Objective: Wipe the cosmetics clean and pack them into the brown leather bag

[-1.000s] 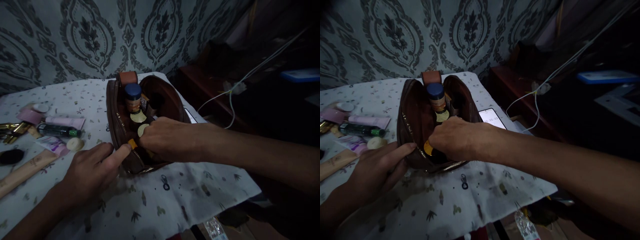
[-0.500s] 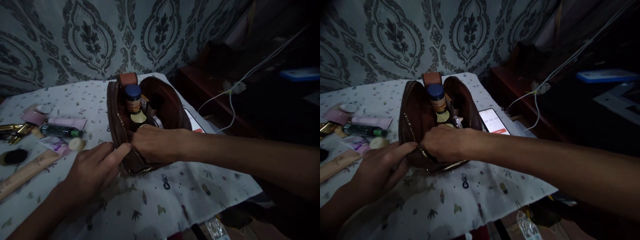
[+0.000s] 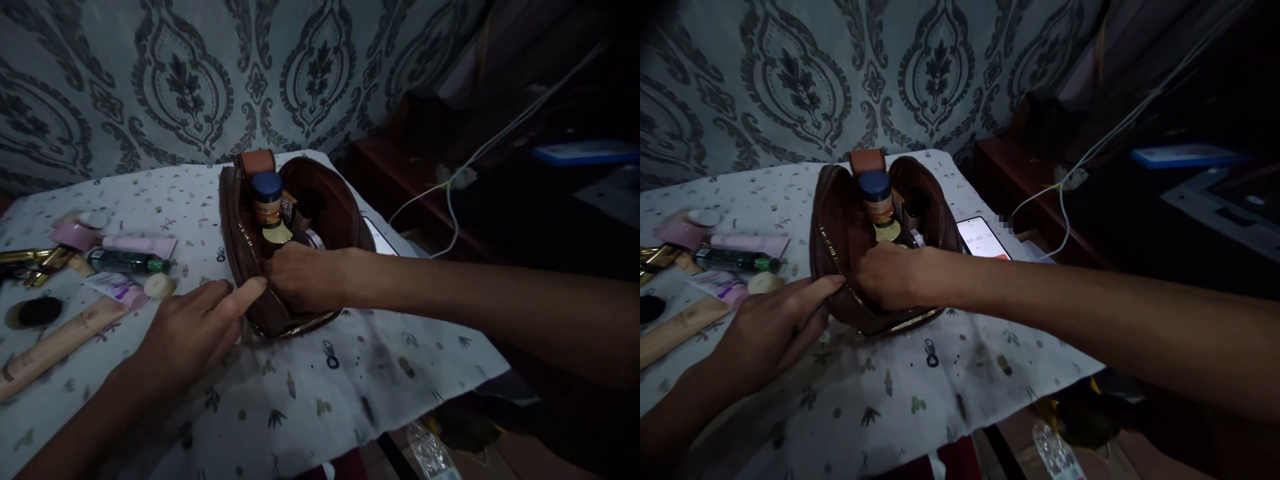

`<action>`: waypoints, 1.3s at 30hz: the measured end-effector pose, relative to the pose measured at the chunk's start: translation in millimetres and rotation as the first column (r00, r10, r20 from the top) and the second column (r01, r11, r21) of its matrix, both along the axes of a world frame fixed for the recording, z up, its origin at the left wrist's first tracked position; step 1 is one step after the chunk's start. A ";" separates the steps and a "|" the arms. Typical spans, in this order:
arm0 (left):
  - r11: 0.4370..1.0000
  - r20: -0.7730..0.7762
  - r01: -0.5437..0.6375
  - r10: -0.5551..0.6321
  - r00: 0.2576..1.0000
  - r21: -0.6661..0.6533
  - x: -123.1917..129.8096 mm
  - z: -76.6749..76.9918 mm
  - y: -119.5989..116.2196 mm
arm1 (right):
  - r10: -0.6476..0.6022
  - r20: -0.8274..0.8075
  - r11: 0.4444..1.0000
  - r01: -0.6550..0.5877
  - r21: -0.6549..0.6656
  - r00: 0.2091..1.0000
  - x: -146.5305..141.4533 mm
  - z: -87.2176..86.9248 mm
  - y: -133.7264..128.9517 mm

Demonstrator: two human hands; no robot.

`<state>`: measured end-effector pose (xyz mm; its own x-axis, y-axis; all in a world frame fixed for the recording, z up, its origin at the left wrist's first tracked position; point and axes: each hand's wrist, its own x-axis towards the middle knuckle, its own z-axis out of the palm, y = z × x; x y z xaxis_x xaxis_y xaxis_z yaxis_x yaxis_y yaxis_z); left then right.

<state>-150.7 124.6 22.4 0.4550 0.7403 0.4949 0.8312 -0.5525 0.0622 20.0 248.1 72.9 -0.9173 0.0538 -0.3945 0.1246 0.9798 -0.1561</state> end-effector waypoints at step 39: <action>0.999 -0.034 -0.007 0.006 0.999 -0.048 4.4 2.0 2.4 | -0.208 -0.097 0.977 0.202 -0.069 0.973 6.8 -0.4 12.0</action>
